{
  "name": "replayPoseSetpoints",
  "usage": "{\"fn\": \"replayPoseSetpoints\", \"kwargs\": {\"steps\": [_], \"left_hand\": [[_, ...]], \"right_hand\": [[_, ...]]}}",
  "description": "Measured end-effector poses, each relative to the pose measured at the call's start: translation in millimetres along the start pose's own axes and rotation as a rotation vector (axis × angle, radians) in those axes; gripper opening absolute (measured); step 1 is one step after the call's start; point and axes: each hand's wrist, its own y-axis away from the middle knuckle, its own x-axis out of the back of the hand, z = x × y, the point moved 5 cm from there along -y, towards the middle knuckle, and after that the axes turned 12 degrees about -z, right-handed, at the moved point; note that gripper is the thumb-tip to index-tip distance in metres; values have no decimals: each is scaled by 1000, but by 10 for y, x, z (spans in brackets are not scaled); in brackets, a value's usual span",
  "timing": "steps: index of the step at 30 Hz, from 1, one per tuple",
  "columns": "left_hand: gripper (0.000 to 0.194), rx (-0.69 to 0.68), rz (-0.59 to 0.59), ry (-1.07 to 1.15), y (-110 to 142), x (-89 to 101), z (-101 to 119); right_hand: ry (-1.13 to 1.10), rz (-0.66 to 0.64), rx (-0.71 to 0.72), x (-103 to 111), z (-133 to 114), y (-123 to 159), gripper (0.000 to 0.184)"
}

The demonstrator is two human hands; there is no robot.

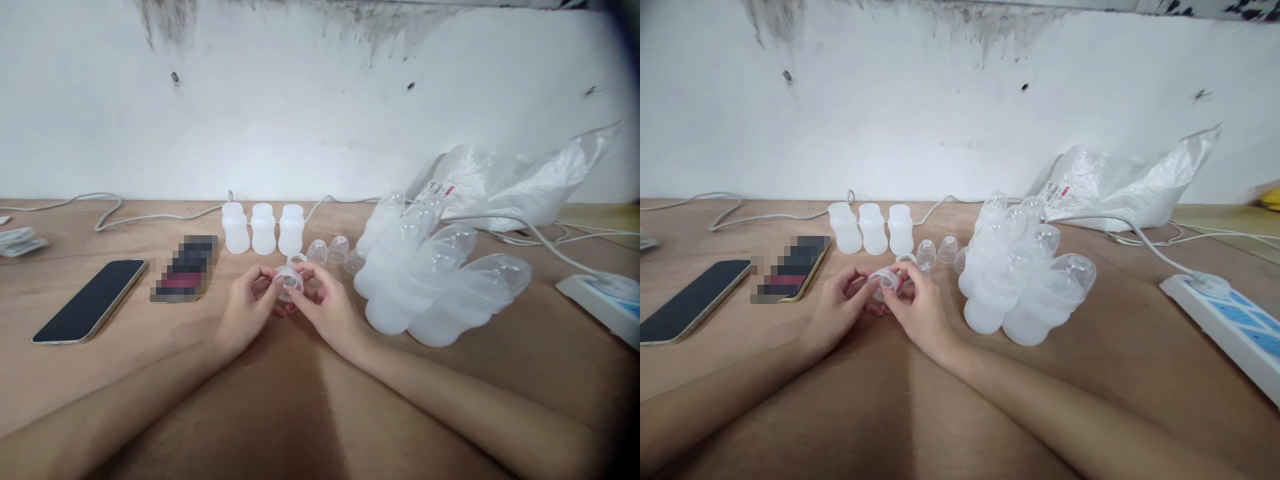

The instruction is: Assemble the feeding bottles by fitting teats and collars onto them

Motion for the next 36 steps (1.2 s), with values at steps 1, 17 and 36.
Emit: {"fn": "replayPoseSetpoints", "kwargs": {"steps": [1,17,36], "left_hand": [[22,-4,6,-11,4,5,4],[21,-353,109,-816,6,64,507],[74,-298,-17,-1657,-1111,-19,862]], "right_hand": [[5,-10,3,-7,-3,1,16],[-188,59,116,65,-19,33,21],[-215,-15,198,12,-16,8,61]]}}
